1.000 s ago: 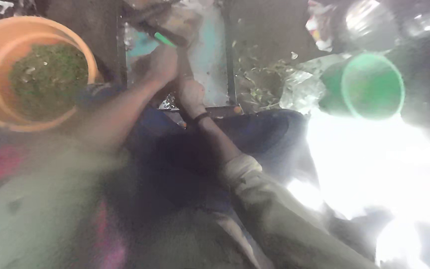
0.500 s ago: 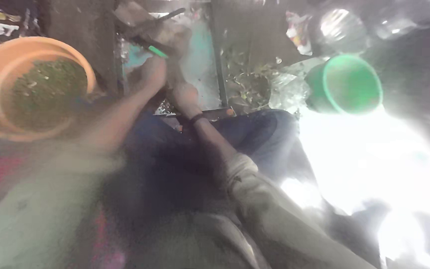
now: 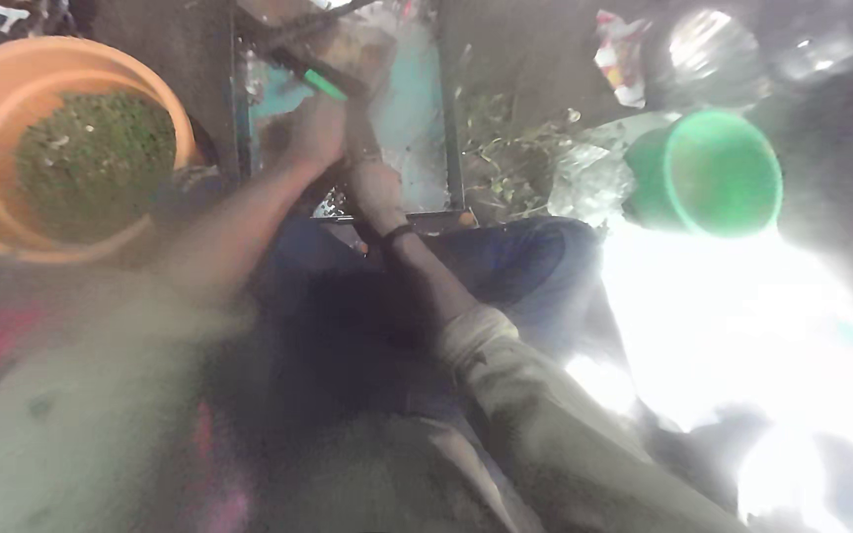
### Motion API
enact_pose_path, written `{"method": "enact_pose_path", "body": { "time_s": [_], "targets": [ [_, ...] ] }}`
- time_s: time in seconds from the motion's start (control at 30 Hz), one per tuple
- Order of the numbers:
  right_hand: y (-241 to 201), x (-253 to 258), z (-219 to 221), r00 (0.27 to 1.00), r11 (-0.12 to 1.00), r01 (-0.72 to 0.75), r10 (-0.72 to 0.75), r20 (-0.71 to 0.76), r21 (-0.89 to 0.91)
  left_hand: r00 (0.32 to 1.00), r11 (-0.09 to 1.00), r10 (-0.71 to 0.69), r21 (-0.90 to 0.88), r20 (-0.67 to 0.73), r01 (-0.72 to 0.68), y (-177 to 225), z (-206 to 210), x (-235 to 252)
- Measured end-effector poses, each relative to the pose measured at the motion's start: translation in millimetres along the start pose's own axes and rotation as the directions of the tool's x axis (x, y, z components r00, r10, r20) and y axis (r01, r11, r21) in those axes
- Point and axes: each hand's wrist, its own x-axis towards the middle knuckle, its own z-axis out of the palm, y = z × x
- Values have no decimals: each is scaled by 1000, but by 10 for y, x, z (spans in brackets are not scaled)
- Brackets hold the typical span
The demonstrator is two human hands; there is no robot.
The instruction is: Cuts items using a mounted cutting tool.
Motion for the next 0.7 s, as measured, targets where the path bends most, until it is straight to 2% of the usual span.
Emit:
{"method": "enact_pose_path", "body": {
  "time_s": [0.2, 0.27, 0.33, 0.4, 0.53, 0.63, 0.7],
  "targets": [
    [246, -462, 82, 999, 1000, -16, 16, 43, -2, 998, 999, -42, 8, 51, 41, 64, -72, -77],
    [211, -529, -35, 999, 999, -35, 34, 32, 37, 998, 999, -45, 6, 33, 45, 54, -54, -78],
    [71, -531, -317, 988, 995, -84, 75, 136, 60, 999, 999, -40, -9, 24, 40, 29, -49, -67],
    [35, -303, -293, 998, 997, -30, 27, 48, 69, 1000, 1000, -22, 1, -9, 22, -34, 37, -6],
    [-101, 146, -257, 999, 998, 40, -40, 2, 56, 999, 999, 14, 34, -32, -13, -77, 101, 2],
    [-175, 293, -212, 999, 997, 39, -38, -21, 67, 1000, 1000, -4, 1, -5, 4, -37, 40, -74],
    [-183, 306, -209, 999, 998, 31, -30, -15, 57, 996, 1000, 24, 3, -82, -24, -39, 12, -188]
  ]
}}
